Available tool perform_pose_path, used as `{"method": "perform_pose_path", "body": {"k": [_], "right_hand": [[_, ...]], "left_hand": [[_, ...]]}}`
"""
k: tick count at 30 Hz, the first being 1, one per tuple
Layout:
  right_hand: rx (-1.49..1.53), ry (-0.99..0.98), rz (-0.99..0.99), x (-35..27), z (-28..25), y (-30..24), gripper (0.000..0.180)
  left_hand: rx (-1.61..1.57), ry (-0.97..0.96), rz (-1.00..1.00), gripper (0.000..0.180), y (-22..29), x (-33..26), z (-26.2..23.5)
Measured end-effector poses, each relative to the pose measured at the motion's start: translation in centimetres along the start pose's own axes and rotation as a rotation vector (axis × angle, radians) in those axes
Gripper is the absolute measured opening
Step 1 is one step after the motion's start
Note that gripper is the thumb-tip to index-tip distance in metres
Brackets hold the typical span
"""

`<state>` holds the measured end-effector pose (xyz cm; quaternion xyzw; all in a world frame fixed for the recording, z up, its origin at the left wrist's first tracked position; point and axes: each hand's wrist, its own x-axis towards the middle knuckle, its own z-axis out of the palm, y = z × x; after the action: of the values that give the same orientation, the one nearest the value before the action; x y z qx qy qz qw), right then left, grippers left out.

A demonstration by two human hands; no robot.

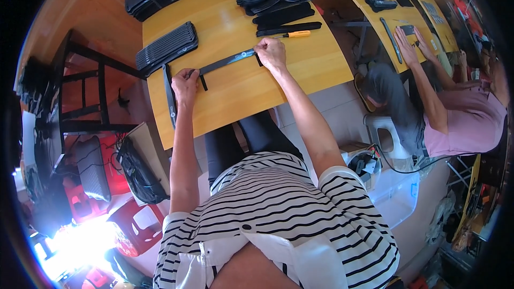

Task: Assembling leather straps by attaching hardware fasteners to individual strap components.

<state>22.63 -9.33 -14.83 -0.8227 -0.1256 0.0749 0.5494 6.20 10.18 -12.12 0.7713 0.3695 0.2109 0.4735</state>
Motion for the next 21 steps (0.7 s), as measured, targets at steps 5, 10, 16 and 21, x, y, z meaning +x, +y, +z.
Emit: {"method": "perform_pose_path", "body": {"k": [5,10,16,21], "right_hand": [[-0.093,0.015,-0.051,-0.3,0.2,-0.7,0.014],[-0.199,0.052,-0.072,-0.6,-0.1,-1.1,0.012],[-0.222,0.044,-0.087,-0.7,0.0,-1.3,0.011],[-0.218,0.048,-0.068,-0.9,0.0,-1.6,0.011]], "left_hand": [[0.026,0.055,0.087,0.018,-1.5,0.5,0.5],[0.002,0.039,0.064,0.017,-0.6,0.1,0.5],[0.021,0.04,0.049,0.015,-0.1,-0.3,0.3],[0.006,0.035,0.06,0.014,-0.1,-0.5,0.3]]}}
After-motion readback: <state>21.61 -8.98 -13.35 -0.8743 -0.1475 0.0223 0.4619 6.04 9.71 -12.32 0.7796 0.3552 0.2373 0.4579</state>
